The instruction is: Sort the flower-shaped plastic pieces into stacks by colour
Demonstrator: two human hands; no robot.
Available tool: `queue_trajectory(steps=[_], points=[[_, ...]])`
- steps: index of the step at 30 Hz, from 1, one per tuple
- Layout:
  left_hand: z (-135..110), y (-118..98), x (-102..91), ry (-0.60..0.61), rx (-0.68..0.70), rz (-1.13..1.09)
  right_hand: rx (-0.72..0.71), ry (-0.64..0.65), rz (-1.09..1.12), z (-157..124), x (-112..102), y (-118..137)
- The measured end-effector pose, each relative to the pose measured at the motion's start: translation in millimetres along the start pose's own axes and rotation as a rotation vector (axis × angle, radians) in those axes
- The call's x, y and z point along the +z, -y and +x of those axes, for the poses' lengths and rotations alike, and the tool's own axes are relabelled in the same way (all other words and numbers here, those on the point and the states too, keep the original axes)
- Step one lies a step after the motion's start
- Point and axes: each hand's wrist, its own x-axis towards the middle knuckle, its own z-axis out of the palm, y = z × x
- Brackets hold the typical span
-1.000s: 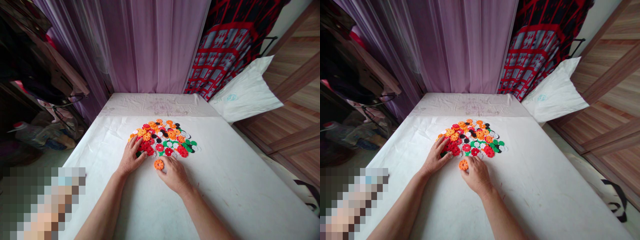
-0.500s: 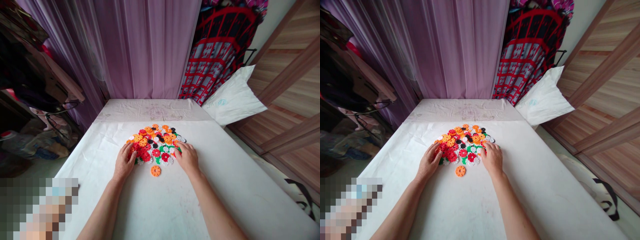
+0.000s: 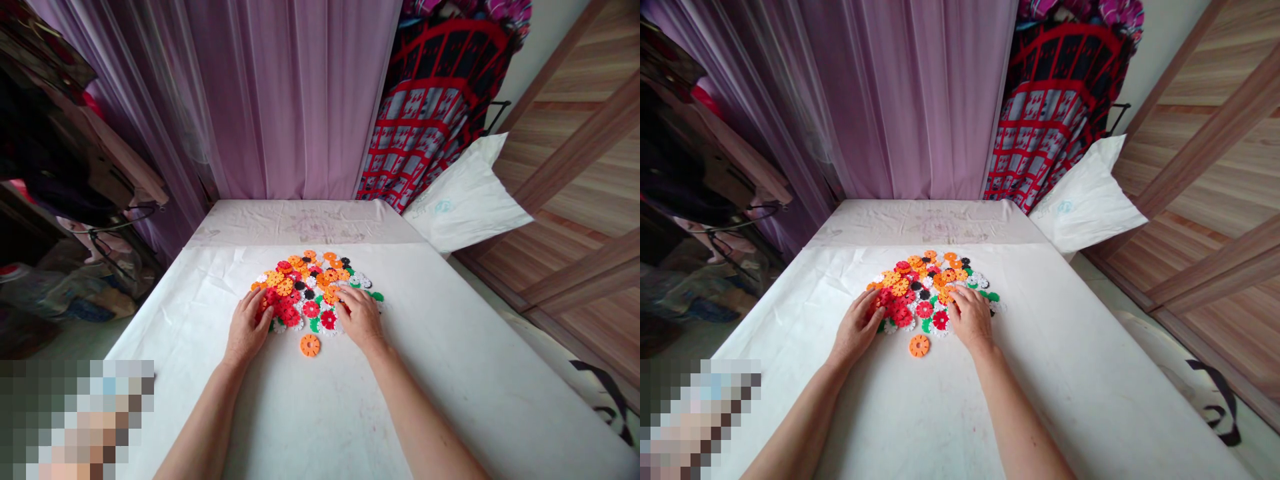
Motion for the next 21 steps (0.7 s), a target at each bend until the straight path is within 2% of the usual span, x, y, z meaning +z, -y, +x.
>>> queue_trajectory(steps=[3, 13, 21], points=[[0.0, -0.1, 0.1, 0.0, 0.003, 0.0, 0.091, 0.014, -0.036, 6.2, -2.3, 2.3], [0.1, 0.3, 0.0, -0.001, 0.017, -0.005, 0.26, 0.13, -0.141, 22.6, -1.9, 17.9], [-0.2, -1.3, 0.1, -0.007, 0.018, 0.0, 0.35, 0.042, 0.031, 22.3, 16.5, 6.3]])
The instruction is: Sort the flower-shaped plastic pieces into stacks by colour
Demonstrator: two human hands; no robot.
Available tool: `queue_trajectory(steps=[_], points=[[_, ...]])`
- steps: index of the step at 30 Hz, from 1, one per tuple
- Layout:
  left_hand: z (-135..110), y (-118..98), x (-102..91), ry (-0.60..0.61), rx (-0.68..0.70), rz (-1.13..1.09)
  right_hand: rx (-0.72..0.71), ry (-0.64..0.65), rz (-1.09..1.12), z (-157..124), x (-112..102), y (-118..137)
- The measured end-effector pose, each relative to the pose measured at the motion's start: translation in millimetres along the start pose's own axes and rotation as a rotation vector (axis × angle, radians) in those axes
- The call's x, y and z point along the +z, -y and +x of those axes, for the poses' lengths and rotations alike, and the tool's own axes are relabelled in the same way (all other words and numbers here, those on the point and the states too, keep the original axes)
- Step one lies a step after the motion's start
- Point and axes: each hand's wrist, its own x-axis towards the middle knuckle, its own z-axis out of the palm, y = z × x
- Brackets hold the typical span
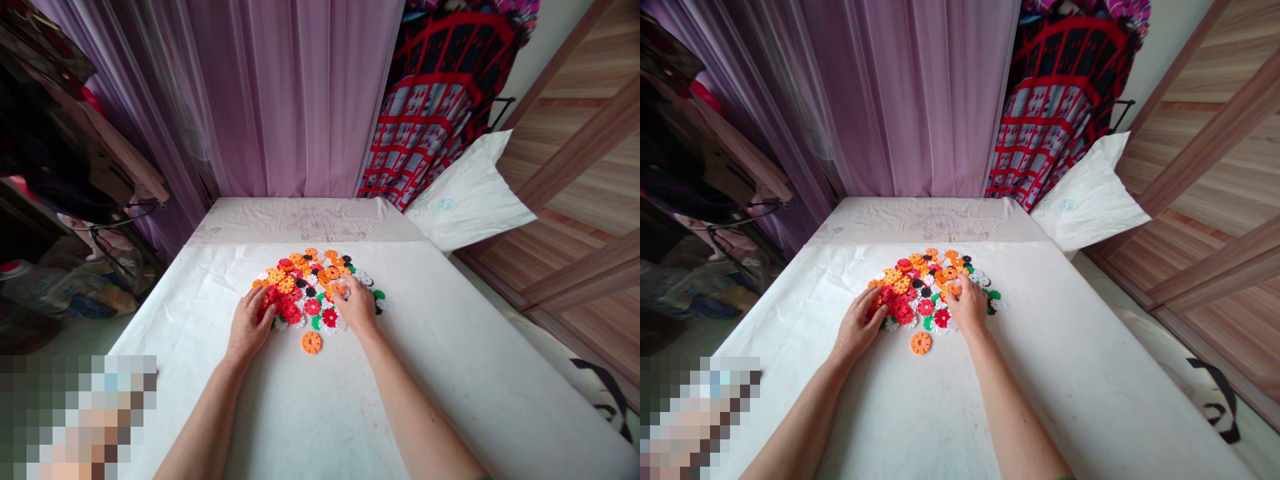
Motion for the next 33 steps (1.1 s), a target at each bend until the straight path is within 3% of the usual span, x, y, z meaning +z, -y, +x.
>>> queue_trajectory(steps=[5, 13, 17, 21, 25, 28, 33], points=[[0.8, -2.0, -1.1, 0.01, 0.0, 0.002, 0.03, -0.007, -0.042, -6.9, -5.5, 1.6], [0.2, -3.1, -1.6, 0.015, -0.013, 0.003, 0.095, 0.176, -0.191, 4.4, -20.1, 15.8], [-0.2, -1.8, -0.8, 0.033, -0.022, 0.007, 0.096, 0.182, -0.235, 11.0, -18.5, 16.1], [-0.2, -2.3, -0.9, 0.032, -0.018, 0.003, -0.058, 0.053, -0.159, 5.1, -18.2, 11.7], [0.0, -4.1, -1.3, 0.03, -0.022, 0.001, -0.339, -0.074, 0.112, -26.7, -24.4, 15.7], [0.1, -4.6, -1.4, 0.035, -0.026, -0.004, -0.467, -0.073, 0.224, -61.7, -28.5, 23.3], [0.7, -4.2, -1.8, 0.058, -0.015, -0.006, -0.502, -0.02, 0.226, -95.8, -28.1, 28.3]])
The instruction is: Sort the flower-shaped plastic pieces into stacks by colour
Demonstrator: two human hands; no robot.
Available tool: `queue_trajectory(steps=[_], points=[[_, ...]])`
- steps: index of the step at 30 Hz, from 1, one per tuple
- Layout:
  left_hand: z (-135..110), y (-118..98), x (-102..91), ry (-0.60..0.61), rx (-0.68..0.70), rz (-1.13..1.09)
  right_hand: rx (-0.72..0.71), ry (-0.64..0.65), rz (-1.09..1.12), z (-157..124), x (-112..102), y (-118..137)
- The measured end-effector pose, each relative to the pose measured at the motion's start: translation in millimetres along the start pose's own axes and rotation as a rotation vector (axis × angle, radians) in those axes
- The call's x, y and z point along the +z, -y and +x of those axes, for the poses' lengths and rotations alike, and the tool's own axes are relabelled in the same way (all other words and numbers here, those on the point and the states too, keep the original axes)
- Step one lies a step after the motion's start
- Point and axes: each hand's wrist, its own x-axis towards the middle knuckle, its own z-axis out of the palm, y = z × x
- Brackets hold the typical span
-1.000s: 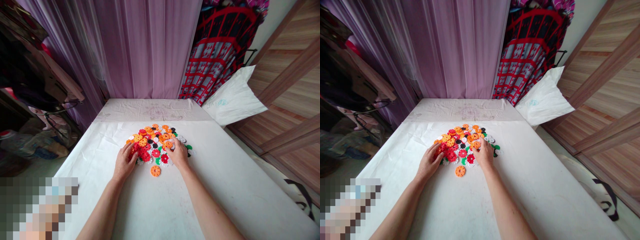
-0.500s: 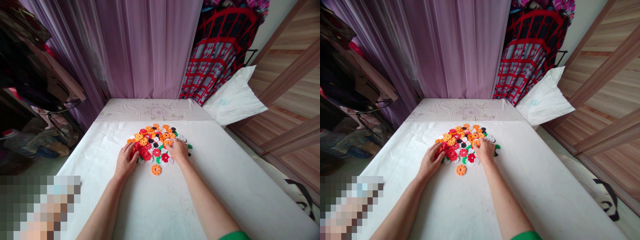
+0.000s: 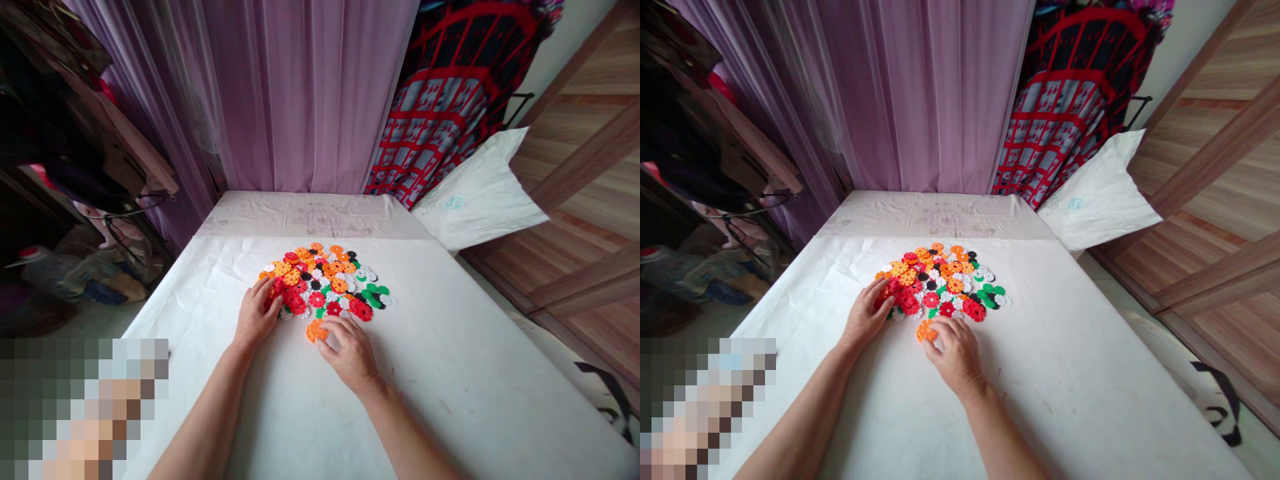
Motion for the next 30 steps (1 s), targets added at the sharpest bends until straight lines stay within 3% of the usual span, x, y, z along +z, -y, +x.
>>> queue_trajectory(steps=[30], points=[[0.2, -2.6, -2.3, 0.006, -0.007, 0.002, 0.031, 0.104, -0.013, 0.8, 3.1, 3.5]])
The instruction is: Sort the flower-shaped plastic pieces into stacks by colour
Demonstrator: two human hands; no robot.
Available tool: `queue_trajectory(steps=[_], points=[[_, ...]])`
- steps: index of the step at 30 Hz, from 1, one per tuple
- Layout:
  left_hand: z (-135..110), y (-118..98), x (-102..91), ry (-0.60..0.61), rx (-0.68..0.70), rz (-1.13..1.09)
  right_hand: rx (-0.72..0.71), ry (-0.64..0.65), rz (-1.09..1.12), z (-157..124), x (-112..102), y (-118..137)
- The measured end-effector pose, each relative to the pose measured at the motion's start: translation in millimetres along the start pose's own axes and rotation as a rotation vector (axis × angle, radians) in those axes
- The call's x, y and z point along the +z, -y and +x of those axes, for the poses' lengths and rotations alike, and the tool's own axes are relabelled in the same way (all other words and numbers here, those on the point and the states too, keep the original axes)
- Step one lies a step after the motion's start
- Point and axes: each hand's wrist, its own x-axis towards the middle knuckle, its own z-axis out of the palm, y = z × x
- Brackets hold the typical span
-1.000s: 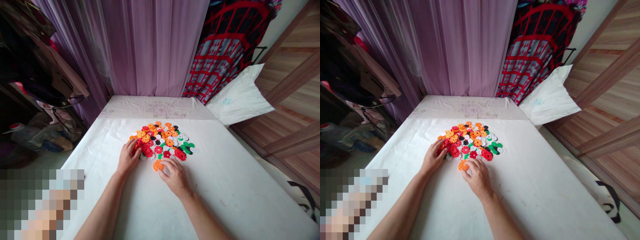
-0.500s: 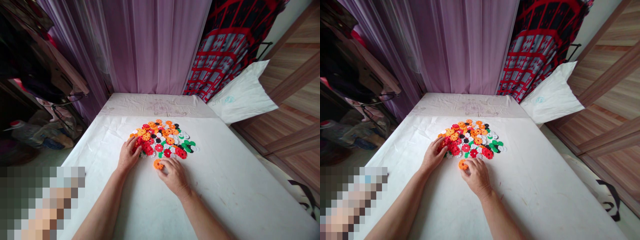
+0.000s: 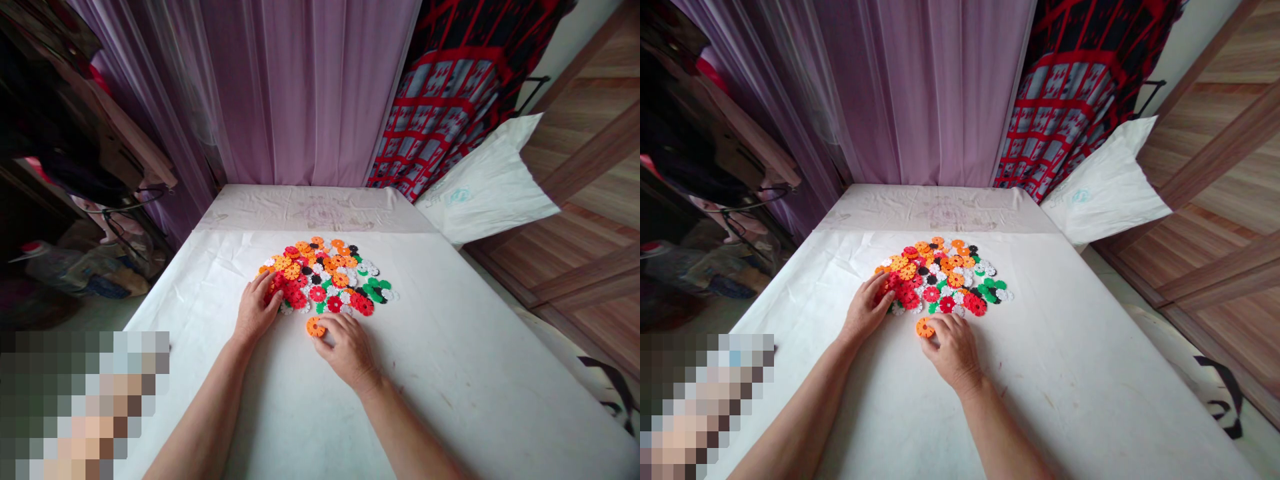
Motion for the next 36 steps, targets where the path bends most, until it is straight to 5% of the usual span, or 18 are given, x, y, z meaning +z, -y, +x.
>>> queue_trajectory(steps=[27, 36], points=[[0.1, -0.5, -0.5, 0.007, 0.004, 0.002, 0.032, 0.005, -0.043, 1.9, 2.4, 3.0], [0.8, -2.0, -0.6, 0.006, -0.01, 0.012, 0.017, -0.145, 0.015, 11.5, -1.9, -14.9]])
